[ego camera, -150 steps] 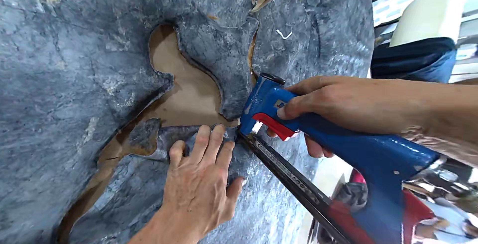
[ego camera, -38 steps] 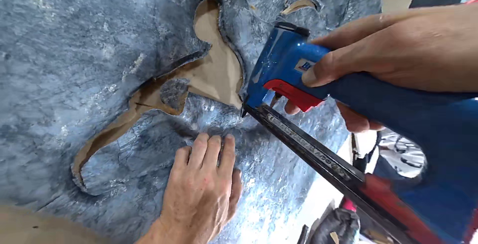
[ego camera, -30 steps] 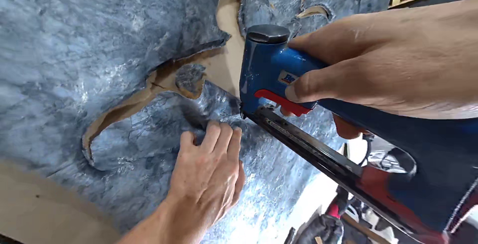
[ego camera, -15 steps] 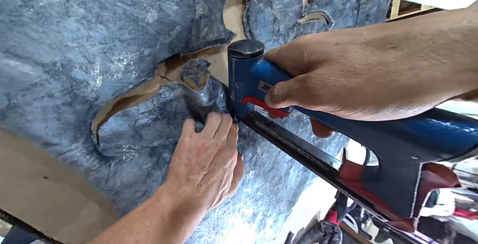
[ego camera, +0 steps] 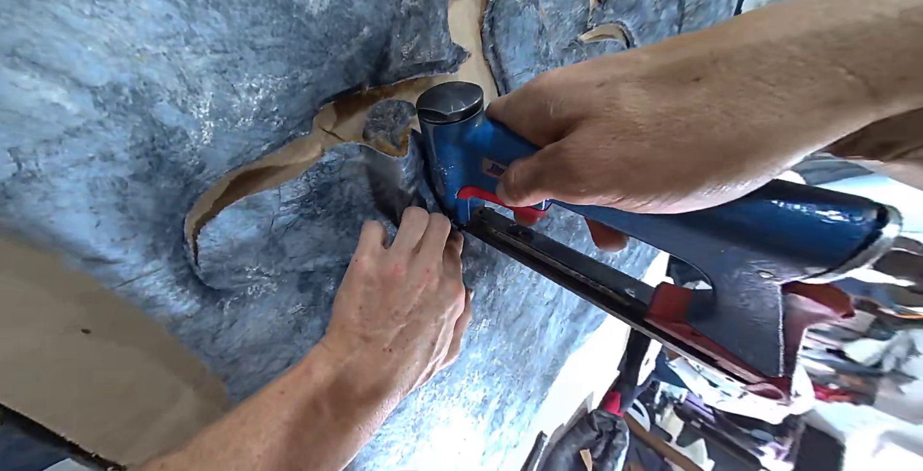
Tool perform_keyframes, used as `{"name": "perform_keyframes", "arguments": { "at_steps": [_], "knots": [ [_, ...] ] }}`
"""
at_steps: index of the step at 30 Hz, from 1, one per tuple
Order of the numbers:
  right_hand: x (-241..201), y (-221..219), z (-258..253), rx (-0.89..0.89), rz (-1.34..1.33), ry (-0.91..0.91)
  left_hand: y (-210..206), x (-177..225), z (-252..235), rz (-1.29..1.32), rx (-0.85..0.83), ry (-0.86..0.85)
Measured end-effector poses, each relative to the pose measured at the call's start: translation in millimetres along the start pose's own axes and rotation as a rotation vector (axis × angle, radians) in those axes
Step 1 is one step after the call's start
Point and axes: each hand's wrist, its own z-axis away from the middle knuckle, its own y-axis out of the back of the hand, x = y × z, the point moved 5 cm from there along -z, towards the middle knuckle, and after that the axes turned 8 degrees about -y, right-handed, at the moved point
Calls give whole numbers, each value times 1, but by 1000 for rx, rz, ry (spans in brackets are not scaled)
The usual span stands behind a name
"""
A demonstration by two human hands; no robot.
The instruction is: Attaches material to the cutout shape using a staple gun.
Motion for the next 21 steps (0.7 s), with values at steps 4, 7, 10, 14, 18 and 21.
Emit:
{"name": "perform_keyframes", "arguments": {
  "at_steps": [4, 7, 10, 14, 18, 21],
  "knots": [
    [-1, 3, -5, -340, -126, 52, 0, 0, -1, -9, -14, 8],
    [-5, 4, -6, -443, -113, 59, 0, 0, -2, -24, -29, 1],
    [-7, 6, -8, -433, -70, 94, 0, 0, -1, -22, -22, 5],
    [-14, 5, -9, -438, -102, 76, 0, -1, -2, -11, -14, 13],
    [-8, 11, -17, -302, -30, 29, 0, 1, -1, -11, -22, 11],
    [8, 23, -3, -10, -158, -56, 2, -2, 3, -1, 18, 3]
  ]
}}
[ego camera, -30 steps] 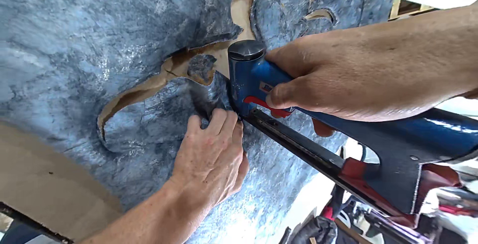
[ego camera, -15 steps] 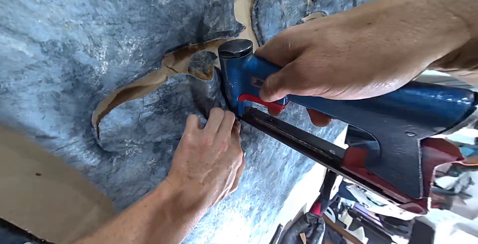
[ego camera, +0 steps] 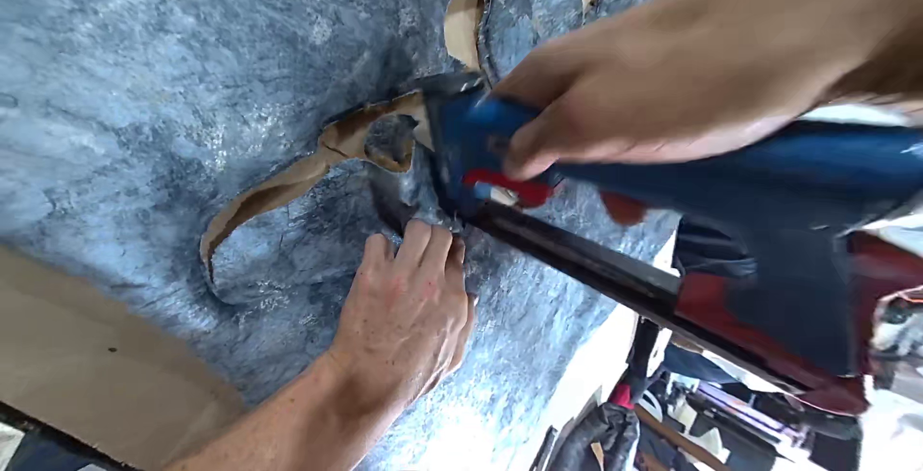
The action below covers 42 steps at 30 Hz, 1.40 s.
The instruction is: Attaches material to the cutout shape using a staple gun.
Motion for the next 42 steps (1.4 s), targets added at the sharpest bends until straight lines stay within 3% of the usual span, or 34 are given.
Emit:
{"name": "perform_keyframes", "arguments": {
  "at_steps": [4, 11, 18, 31, 42],
  "knots": [
    [38, 15, 32, 163, -367, -112, 8, -5, 13, 9, 20, -41],
    [66, -10, 41, 87, -508, -179, 6, -19, -16, 50, -178, -148],
    [46, -22, 33, -10, -460, -139, 8, -28, -20, 29, -191, -251],
    [19, -27, 10, -92, -367, -151, 17, -33, -7, 69, -19, -178],
    [-1, -21, -6, -191, -360, -215, 21, -43, -11, 41, -67, -95]
  ]
}}
